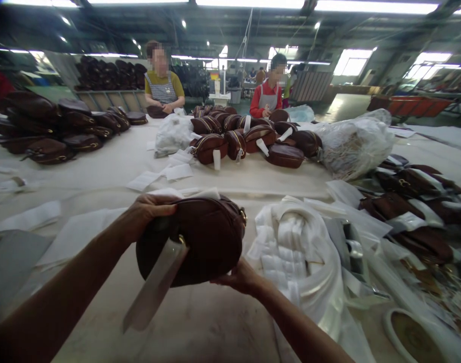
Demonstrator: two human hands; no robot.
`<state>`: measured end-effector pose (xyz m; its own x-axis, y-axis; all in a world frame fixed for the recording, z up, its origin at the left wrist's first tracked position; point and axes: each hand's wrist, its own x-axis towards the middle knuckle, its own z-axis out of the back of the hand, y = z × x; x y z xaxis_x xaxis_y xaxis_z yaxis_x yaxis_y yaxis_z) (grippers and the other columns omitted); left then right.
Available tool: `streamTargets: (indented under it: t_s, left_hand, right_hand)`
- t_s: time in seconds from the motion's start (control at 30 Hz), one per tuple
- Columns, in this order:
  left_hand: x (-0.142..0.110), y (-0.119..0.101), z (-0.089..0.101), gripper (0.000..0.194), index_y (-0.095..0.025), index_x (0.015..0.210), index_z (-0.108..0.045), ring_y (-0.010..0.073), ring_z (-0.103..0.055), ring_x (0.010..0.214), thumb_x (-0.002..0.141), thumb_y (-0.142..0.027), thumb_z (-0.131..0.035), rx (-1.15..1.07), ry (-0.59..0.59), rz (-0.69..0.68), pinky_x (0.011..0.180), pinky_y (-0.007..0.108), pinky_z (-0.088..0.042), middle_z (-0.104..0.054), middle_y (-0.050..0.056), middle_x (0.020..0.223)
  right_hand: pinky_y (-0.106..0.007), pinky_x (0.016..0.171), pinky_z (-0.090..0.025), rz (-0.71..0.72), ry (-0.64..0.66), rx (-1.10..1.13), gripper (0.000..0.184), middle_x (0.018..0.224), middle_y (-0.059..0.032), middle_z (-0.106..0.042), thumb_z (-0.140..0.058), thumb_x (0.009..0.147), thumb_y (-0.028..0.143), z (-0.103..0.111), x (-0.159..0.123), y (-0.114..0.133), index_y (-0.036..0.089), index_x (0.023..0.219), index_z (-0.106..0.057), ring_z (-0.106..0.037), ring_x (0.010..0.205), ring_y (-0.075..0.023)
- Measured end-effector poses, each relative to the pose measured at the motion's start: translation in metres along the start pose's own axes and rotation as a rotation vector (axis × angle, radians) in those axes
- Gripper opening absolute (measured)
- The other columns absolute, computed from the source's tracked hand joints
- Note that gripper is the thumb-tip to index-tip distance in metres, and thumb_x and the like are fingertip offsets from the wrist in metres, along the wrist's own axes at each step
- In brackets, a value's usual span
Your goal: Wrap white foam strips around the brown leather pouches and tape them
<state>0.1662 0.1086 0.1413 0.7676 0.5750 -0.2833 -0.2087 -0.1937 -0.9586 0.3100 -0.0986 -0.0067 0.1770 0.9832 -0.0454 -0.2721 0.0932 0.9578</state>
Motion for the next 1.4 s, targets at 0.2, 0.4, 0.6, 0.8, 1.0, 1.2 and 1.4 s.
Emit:
streamTargets:
  t_s: [0.2, 0.4, 0.6, 0.8, 1.0, 1.2, 1.4]
  left_hand:
    - [0.035, 0.041, 0.009, 0.057, -0.009, 0.081, -0.067, 0.018, -0.059, 0.055, 0.041, -0.048, -0.082, 0.096, 0.001, 0.204, 0.052, 0.026, -0.046, -0.066, 0.007, 0.065]
    - [0.07, 0.091, 0.004, 0.055, -0.01, 0.07, -0.068, 0.0176, -0.054, 0.051, 0.033, -0.048, -0.082, 0.249, 0.027, 0.281, 0.05, 0.027, -0.041, -0.064, 0.006, 0.06]
    - [0.089, 0.11, 0.011, 0.051, -0.012, 0.061, -0.065, 0.0137, -0.047, 0.049, 0.038, -0.056, -0.078, 0.389, 0.067, 0.246, 0.049, 0.025, -0.035, -0.058, 0.002, 0.053]
    - [0.092, 0.122, 0.016, 0.055, -0.012, 0.064, -0.066, 0.0114, -0.041, 0.047, 0.044, -0.063, -0.073, 0.465, 0.09, 0.202, 0.048, 0.024, -0.029, -0.053, 0.0, 0.049]
    - [0.091, 0.125, 0.016, 0.056, -0.013, 0.067, -0.065, 0.0133, -0.045, 0.048, 0.045, -0.065, -0.07, 0.451, 0.099, 0.218, 0.047, 0.024, -0.031, -0.057, 0.002, 0.054]
    - [0.089, 0.126, 0.016, 0.056, -0.014, 0.067, -0.064, 0.0135, -0.045, 0.047, 0.047, -0.066, -0.068, 0.458, 0.113, 0.203, 0.046, 0.025, -0.03, -0.056, 0.001, 0.053]
    - [0.089, 0.126, 0.017, 0.056, -0.013, 0.066, -0.064, 0.0135, -0.044, 0.05, 0.049, -0.067, -0.065, 0.476, 0.122, 0.161, 0.05, 0.025, -0.031, -0.056, 0.002, 0.056]
  right_hand:
    - [-0.019, 0.047, -0.039, -0.312, 0.069, 0.171, 0.019, 0.052, 0.0009, -0.059, -0.065, 0.068, 0.032, -0.039, -0.039, -0.004, 0.013, 0.067, -0.063, -0.053, 0.046, -0.0093]
    - [-0.016, 0.043, -0.034, -0.46, 0.179, 0.163, 0.01, 0.051, 0.0032, -0.055, -0.065, 0.063, 0.024, -0.052, -0.069, 0.002, 0.014, 0.064, -0.062, -0.052, 0.047, -0.0094]
    - [-0.021, 0.056, -0.043, -0.347, 0.298, 0.195, 0.031, 0.065, -0.0004, -0.06, -0.055, 0.079, 0.044, -0.004, -0.088, 0.028, 0.016, 0.081, -0.067, -0.057, 0.061, -0.0127]
    - [-0.033, 0.069, -0.049, -0.42, -0.416, -0.853, 0.037, 0.1, -0.0126, -0.062, -0.053, 0.083, 0.036, 0.013, -0.075, -0.009, 0.017, 0.114, -0.056, -0.063, 0.082, -0.0244]
    - [-0.028, 0.066, -0.046, -0.521, -0.456, -1.065, 0.014, 0.087, -0.0124, -0.063, -0.047, 0.078, 0.015, 0.0, -0.047, -0.035, 0.015, 0.087, -0.057, -0.06, 0.075, -0.0207]
    - [-0.031, 0.067, -0.047, -0.252, -0.718, -0.865, 0.023, 0.08, -0.0095, -0.065, -0.04, 0.077, 0.02, 0.06, -0.066, -0.041, 0.015, 0.089, -0.059, -0.061, 0.072, -0.0204]
    - [-0.042, 0.065, -0.047, -0.348, -0.937, -1.232, 0.034, 0.089, -0.0202, -0.063, -0.037, 0.077, 0.024, 0.146, -0.104, -0.025, 0.01, 0.096, -0.061, -0.061, 0.072, -0.0281]
